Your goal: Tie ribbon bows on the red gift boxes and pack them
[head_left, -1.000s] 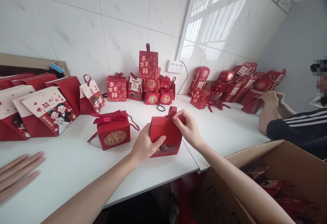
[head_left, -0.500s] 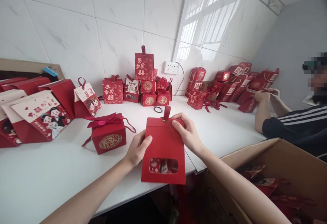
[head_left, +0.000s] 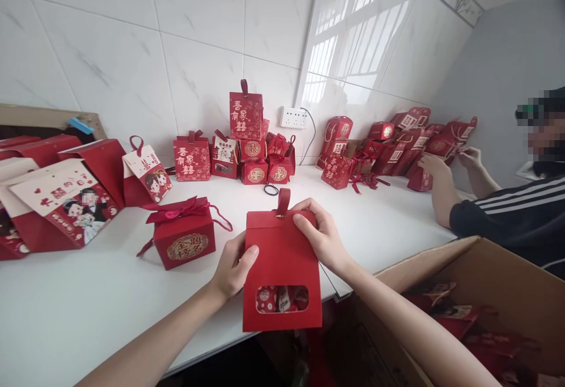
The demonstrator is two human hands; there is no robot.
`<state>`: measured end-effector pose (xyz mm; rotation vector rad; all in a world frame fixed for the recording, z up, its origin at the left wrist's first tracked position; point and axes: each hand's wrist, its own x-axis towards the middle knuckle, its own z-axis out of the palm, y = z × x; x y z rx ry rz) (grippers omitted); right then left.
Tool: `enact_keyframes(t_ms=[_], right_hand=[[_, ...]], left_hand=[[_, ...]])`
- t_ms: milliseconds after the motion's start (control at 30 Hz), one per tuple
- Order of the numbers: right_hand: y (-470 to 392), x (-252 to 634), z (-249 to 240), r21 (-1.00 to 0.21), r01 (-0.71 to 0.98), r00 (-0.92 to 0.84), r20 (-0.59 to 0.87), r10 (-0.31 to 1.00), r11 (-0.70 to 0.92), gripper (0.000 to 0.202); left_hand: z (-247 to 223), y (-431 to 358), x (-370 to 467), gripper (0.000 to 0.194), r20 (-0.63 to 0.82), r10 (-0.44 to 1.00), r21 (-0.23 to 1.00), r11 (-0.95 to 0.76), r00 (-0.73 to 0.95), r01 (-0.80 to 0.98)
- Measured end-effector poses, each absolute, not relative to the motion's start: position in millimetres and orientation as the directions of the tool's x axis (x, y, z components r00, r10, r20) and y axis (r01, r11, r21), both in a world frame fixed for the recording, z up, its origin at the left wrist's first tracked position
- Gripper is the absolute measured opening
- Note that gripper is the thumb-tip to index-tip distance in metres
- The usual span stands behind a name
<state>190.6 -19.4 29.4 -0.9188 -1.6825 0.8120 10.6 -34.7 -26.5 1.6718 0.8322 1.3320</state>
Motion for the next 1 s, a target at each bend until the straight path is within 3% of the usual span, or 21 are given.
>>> enact_keyframes(t_ms=[433, 667, 767, 900, 1000], right_hand=[[-22, 192, 27, -0.839, 0.172, -0.206, 0.482, 0.852, 0.516, 0.015], [-20, 191, 28, -0.873, 0.179, -0.187, 0.422, 0.887, 0.453, 0.017], [-11, 190, 24, -0.934, 0.127, -0.143, 0.316, 0.938, 0.334, 0.017], [7, 197, 12, -0.999, -0.050, -0.080, 0.010, 0.997, 0.006, 0.017], [16, 206, 3, -0.998, 0.054, -0.224, 0.022, 0.974, 0.035, 0.021]], left_hand=[[-28, -35, 10, 0.033, 0.469, 0.857, 0.872, -0.488, 0.213, 0.043], [-30, -33, 10, 0.042, 0.390, 0.893, 0.915, -0.404, 0.224, 0.018], [-33, -29, 11, 0.049, 0.352, 0.910, 0.936, -0.340, 0.217, -0.094], [-39, -23, 12, 0.071, 0.393, 0.898, 0.908, -0.346, 0.196, -0.237], [-38, -23, 11, 0.081, 0.441, 0.845, 0.893, -0.380, 0.302, -0.243]])
